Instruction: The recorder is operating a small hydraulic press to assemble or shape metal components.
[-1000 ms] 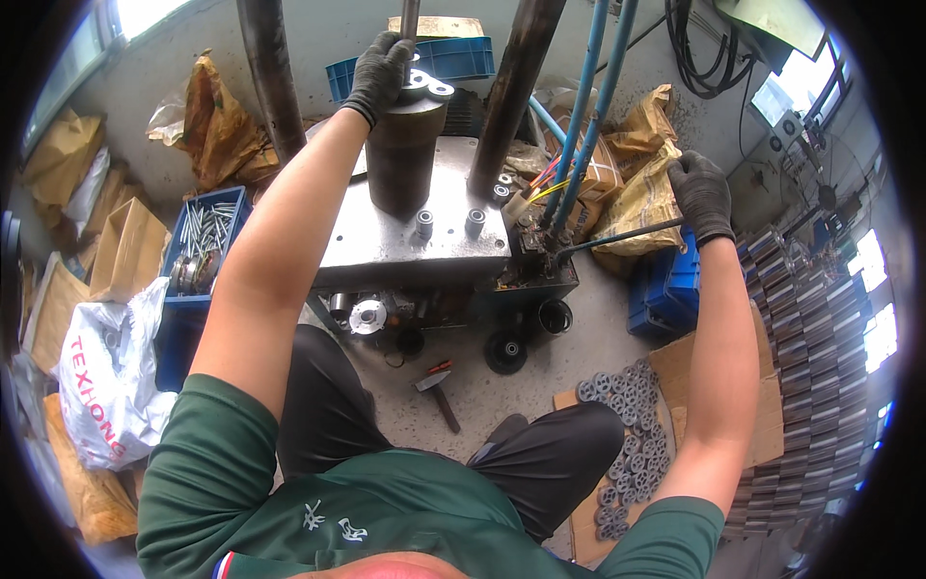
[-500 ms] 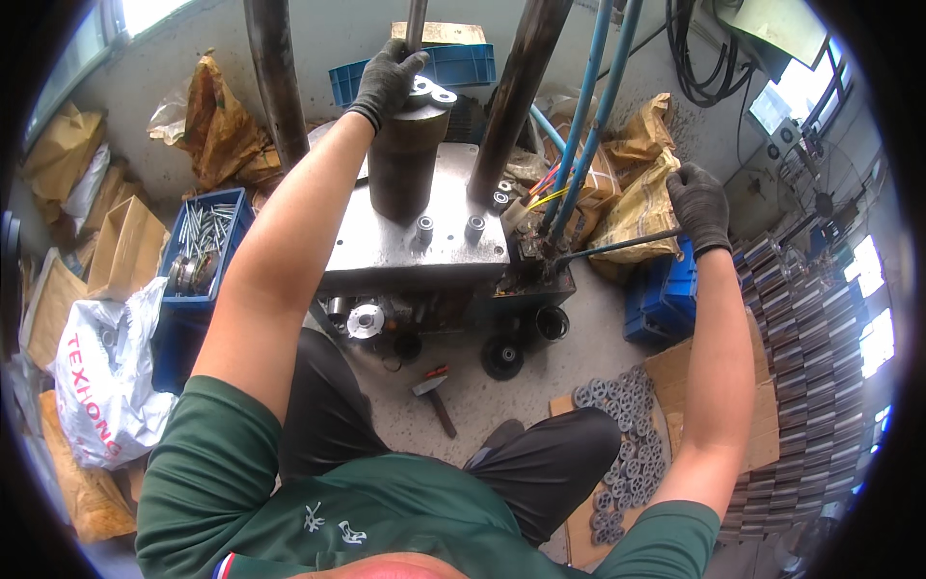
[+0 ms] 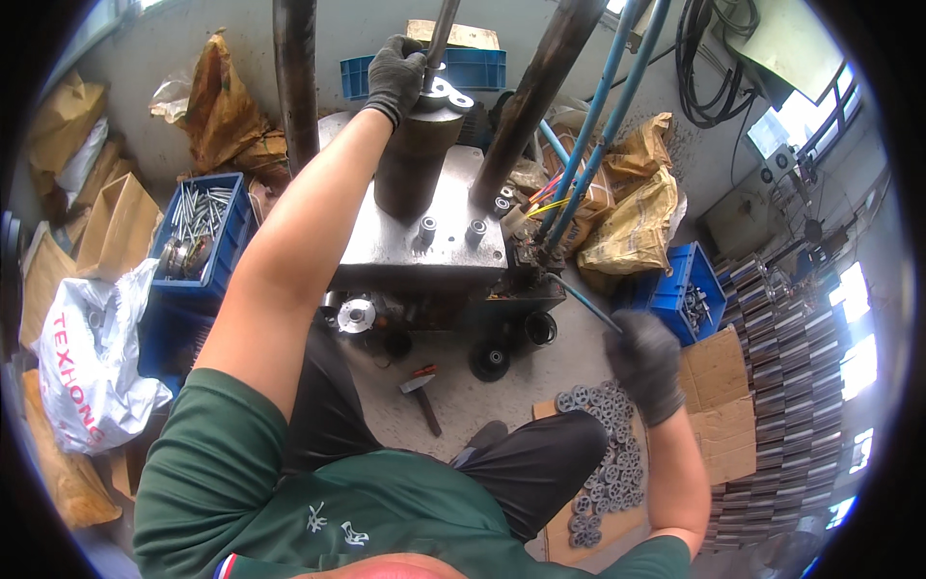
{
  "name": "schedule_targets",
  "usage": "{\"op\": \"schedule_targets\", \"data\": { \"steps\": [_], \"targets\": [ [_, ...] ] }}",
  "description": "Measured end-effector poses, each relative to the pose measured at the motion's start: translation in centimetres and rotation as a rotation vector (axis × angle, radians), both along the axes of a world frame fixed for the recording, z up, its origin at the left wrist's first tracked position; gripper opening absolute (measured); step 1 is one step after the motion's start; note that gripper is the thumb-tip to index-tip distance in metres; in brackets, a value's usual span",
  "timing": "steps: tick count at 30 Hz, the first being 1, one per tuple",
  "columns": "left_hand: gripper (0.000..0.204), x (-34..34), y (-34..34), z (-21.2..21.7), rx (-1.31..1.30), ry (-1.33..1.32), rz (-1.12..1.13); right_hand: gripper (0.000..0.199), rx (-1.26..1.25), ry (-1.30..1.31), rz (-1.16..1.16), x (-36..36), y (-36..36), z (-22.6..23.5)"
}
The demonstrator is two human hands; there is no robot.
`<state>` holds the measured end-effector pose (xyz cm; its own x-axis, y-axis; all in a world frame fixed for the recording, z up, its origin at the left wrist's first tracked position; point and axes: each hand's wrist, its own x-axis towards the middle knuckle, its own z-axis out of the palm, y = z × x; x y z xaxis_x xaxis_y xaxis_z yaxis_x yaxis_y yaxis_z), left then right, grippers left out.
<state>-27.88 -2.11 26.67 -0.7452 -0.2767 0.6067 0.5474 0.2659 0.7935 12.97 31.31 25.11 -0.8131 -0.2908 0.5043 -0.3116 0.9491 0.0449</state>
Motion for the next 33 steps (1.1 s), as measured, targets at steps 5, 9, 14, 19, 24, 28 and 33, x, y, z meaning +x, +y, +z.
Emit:
{"op": "schedule_targets", "data": {
  "steps": [5,9,14,19,24,28,33],
  "targets": [
    [0.037,0.3,0.1,0.2,0.004,-0.012,-0.105,0.026,-0.059,-0.058,0.366,-1.1,-7.1,-2.5],
    [0.057,0.8,0.5,0.8,-0.383,-0.182,-0.061,0.026,-0.153,-0.072,0.484,-8.6,-11.5,-7.9],
    [0.045,0.7,0.8,0.6,-0.540,-0.135,0.077,0.028,-0.177,-0.068,0.331,-18.9,-15.1,-14.5],
    [0.040,0.5,0.4,0.6,-0.485,-0.194,-0.029,0.028,-0.152,0.076,0.228,-24.5,-16.8,-18.5],
    [0.039,1.2,0.2,0.9,-0.453,-0.230,-0.058,0.013,-0.372,-0.068,0.257,-26.4,-17.0,-19.5],
    [0.038,1.5,0.1,0.8,-0.425,-0.220,-0.046,0.021,-0.620,-0.104,0.318,-26.2,-16.8,-18.9],
    [0.037,1.0,0.0,0.5,-0.383,-0.164,-0.002,0.015,-0.771,-0.019,0.228,-26.9,-16.7,-15.3]
  ]
}}
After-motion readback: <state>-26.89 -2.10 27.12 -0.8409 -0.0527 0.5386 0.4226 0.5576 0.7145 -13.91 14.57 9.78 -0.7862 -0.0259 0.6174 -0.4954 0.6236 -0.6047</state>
